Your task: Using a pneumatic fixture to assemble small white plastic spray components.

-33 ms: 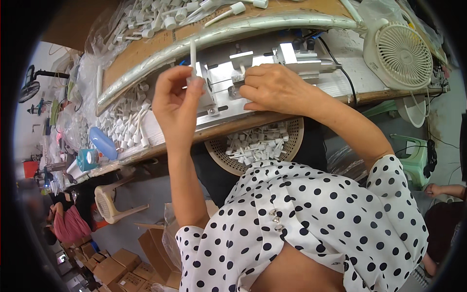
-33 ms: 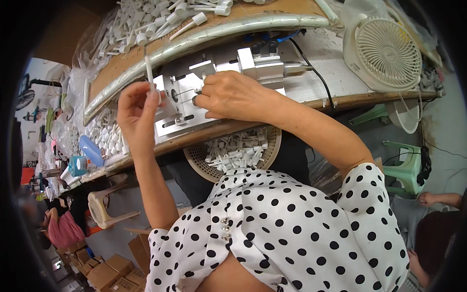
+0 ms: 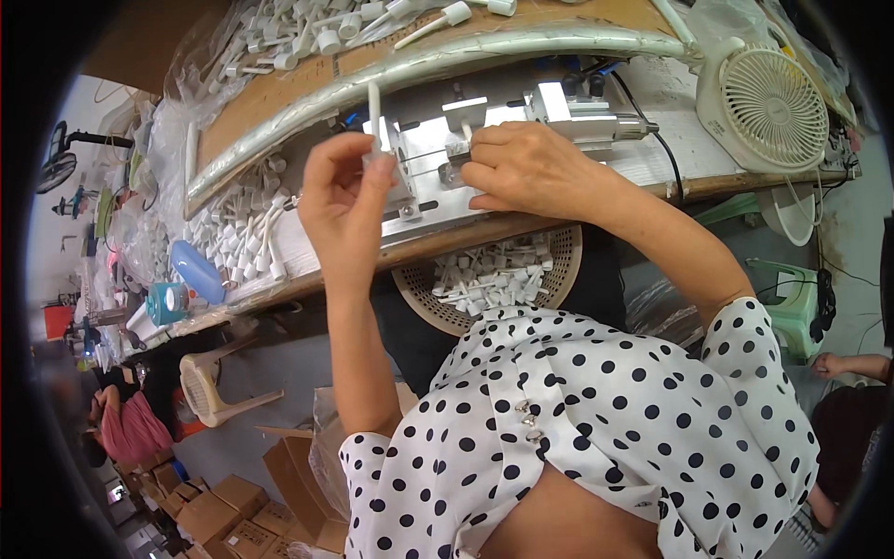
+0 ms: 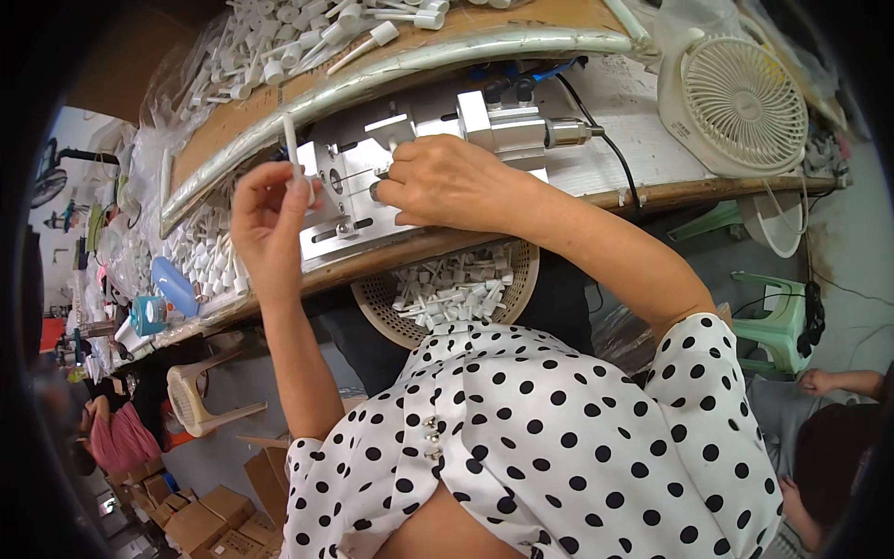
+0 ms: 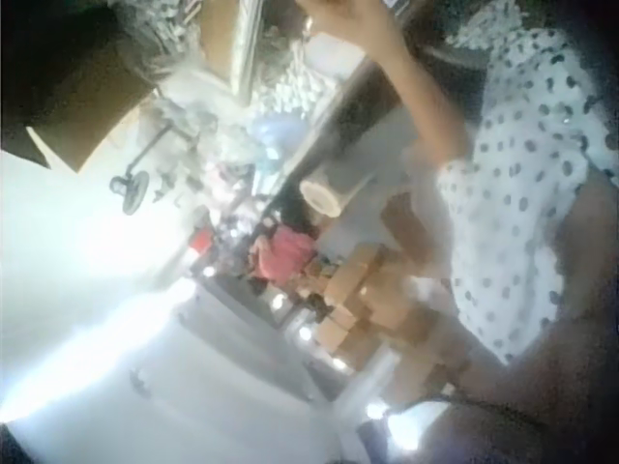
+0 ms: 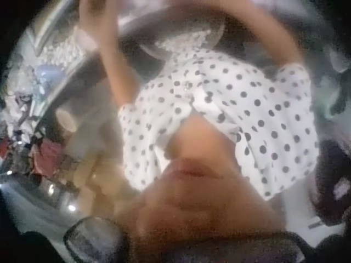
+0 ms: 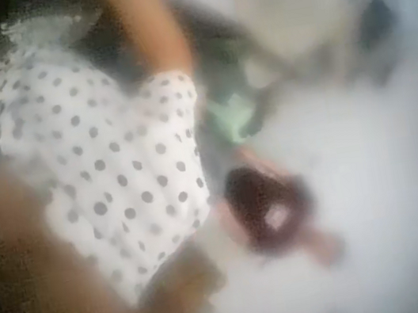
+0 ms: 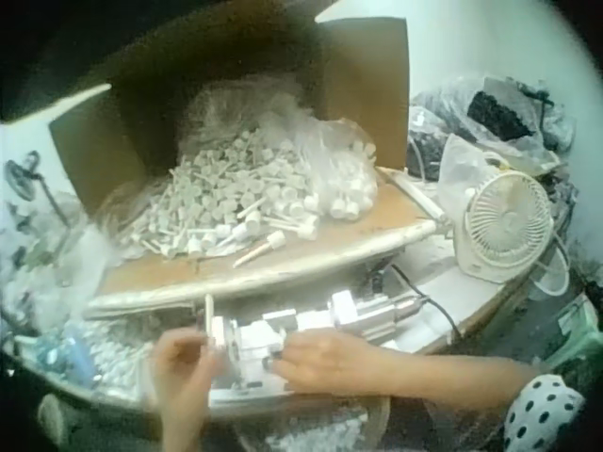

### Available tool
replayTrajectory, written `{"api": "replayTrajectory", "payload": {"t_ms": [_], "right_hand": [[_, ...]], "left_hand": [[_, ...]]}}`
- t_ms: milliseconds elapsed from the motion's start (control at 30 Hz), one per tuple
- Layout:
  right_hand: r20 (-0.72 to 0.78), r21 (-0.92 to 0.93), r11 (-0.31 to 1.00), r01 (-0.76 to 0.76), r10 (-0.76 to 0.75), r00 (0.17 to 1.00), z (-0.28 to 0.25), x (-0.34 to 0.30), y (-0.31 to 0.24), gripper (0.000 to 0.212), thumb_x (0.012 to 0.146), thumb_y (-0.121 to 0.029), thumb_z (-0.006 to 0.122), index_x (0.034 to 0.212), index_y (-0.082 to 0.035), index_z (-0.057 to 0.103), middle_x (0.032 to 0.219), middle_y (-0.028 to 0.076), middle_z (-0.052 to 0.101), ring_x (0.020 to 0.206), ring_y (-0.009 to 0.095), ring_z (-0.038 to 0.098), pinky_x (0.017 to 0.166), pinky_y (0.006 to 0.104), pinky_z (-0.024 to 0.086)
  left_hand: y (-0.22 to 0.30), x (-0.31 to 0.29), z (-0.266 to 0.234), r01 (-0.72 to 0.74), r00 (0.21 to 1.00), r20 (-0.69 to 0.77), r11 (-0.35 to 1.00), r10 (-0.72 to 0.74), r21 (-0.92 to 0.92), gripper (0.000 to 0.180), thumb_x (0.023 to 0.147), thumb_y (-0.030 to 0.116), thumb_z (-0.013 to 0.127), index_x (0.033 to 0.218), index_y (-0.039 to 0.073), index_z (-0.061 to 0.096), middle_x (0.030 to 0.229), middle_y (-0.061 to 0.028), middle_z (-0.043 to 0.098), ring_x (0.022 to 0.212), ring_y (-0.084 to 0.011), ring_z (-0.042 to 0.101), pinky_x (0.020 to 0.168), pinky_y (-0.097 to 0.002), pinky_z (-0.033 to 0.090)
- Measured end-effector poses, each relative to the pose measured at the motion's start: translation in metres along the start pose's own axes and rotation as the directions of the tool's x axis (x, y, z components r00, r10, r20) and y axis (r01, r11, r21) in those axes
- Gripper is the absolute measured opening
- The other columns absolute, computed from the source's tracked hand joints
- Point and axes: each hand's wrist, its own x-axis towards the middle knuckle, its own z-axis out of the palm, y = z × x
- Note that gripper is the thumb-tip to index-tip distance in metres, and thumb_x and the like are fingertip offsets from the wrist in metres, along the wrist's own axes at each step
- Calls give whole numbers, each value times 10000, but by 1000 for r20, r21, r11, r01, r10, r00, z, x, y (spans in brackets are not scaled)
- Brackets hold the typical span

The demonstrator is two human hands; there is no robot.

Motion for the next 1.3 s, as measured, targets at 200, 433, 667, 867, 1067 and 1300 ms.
{"api": "replayTrajectory", "payload": {"t_ms": [200,433,667,867,1067,1300], "right_hand": [[39,-55,998,-14,16,999,-2,1,-2,259,623,-223,706,727,-75,520,673,31,555,703,194,560,599,318,470],[33,-46,999,-17,19,999,-4,1,-6,265,626,-232,708,716,-71,517,670,39,554,700,192,564,576,315,470],[115,-38,999,-35,39,993,-8,4,-4,281,647,-276,703,717,-71,524,677,48,566,702,207,577,572,331,474],[-196,-252,967,-36,-14,980,-34,59,69,157,766,-156,608,905,-85,591,743,54,604,644,211,590,580,336,460],[91,-453,881,-133,194,977,-30,87,114,134,738,-100,530,812,-9,597,773,172,605,797,335,588,704,415,460],[-189,320,886,-337,408,893,-50,57,60,163,773,-88,507,877,-16,609,920,183,579,887,342,559,763,407,446]], "left_hand": [[-15,-30,0,64,998,12,995,-63,-72,132,808,-13,599,935,-13,562,858,-36,535,716,-75,526,610,-197,462],[-26,-52,-2,87,995,54,995,-85,-39,97,840,18,570,931,-12,554,944,-69,557,812,-139,590,671,-250,520],[-24,-63,1,161,987,29,981,-159,-109,105,835,19,578,931,-14,555,931,-66,553,824,-142,589,678,-251,521],[-22,-75,7,113,993,41,990,-110,-90,180,790,-14,619,962,-17,567,1035,-89,511,866,-145,571,706,-240,503],[-5,-47,46,-244,965,191,875,178,419,226,724,18,663,938,-12,598,1073,-105,545,853,-165,580,663,-242,487],[-24,-35,62,-400,914,325,678,244,616,212,723,17,624,911,-26,537,1060,-176,528,899,-352,560,748,-372,461]]}}
